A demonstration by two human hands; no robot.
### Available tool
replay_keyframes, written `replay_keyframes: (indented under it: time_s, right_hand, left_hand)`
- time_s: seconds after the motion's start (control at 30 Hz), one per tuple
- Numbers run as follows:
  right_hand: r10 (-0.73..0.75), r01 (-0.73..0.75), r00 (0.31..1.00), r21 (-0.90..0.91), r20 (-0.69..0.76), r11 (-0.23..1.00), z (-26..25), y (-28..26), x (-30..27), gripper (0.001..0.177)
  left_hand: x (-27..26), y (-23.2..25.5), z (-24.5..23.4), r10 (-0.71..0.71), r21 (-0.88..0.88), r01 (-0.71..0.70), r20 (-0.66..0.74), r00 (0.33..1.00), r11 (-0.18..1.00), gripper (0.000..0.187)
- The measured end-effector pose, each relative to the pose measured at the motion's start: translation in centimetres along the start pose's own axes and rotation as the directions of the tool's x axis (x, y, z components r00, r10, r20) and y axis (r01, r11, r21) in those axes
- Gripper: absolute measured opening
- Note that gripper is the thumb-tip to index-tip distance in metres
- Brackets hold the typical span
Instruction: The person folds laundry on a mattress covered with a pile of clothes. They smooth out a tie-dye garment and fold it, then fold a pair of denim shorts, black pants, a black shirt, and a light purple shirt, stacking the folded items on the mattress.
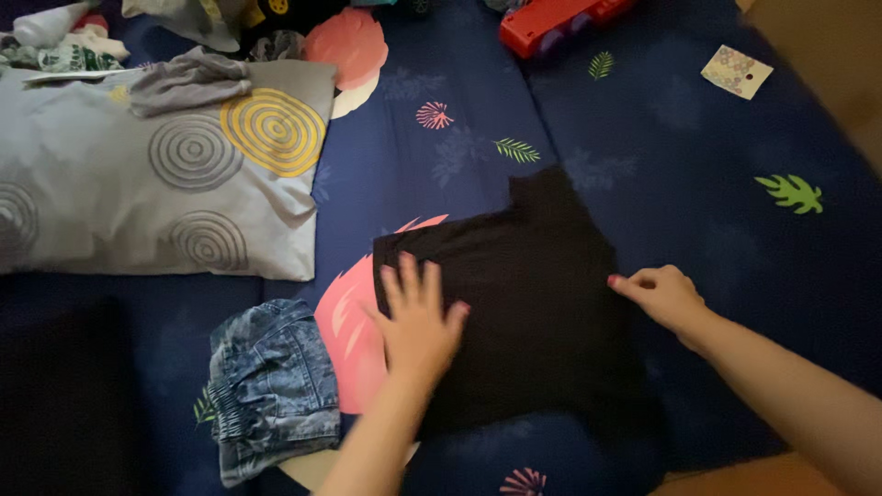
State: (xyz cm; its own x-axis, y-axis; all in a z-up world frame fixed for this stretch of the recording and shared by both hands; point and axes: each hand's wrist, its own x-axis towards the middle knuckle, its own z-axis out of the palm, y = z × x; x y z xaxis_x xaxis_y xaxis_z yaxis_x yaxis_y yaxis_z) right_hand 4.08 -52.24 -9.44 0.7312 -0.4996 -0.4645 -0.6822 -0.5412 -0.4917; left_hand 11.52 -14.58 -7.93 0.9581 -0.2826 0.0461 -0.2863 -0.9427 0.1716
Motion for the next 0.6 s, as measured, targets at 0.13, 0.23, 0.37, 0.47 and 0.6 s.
replay_keyframes:
  time_s: [0.13, 0.23, 0.37, 0.47, 0.6]
  right_hand:
    - [-0.057, 0.013, 0.985, 0.257, 0.165, 0.966, 0.1, -0.5, 0.0, 0.026]
    - [-0.101, -0.007, 0.972, 0.452, 0.214, 0.892, -1.0, -0.5, 0.1, 0.021]
    - [-0.074, -0.115, 0.946, 0.542, 0.315, 0.833, -1.6, -0.5, 0.3, 0.015]
    - [0.026, -0.042, 0.972, 0.065, 0.233, 0.997, -1.3, -0.3, 0.8, 0.034]
    - [-0.14, 0.189, 0.968, -0.239, 0.209, 0.952, -1.1, -0.5, 0.7, 0.073]
  left_hand:
    - [-3.7, 3.1, -0.1, 0.121, -0.113, -0.114, 0.058, 0.991, 0.987, 0.082]
    - [-4.4, 3.9, 0.0, 0.152, -0.137, -0.151, -0.002, 0.988, 0.979, 0.08]
    - [-4.4, 3.5, 0.2, 0.152, -0.148, -0.157, -0.044, 0.987, 0.977, 0.078]
    - [-4.5, 3.3, 0.6, 0.151, -0.147, -0.162, -0.08, 0.985, 0.976, 0.078]
    - [-4.8, 3.6, 1.0, 0.148, -0.149, -0.16, -0.089, 0.985, 0.976, 0.079]
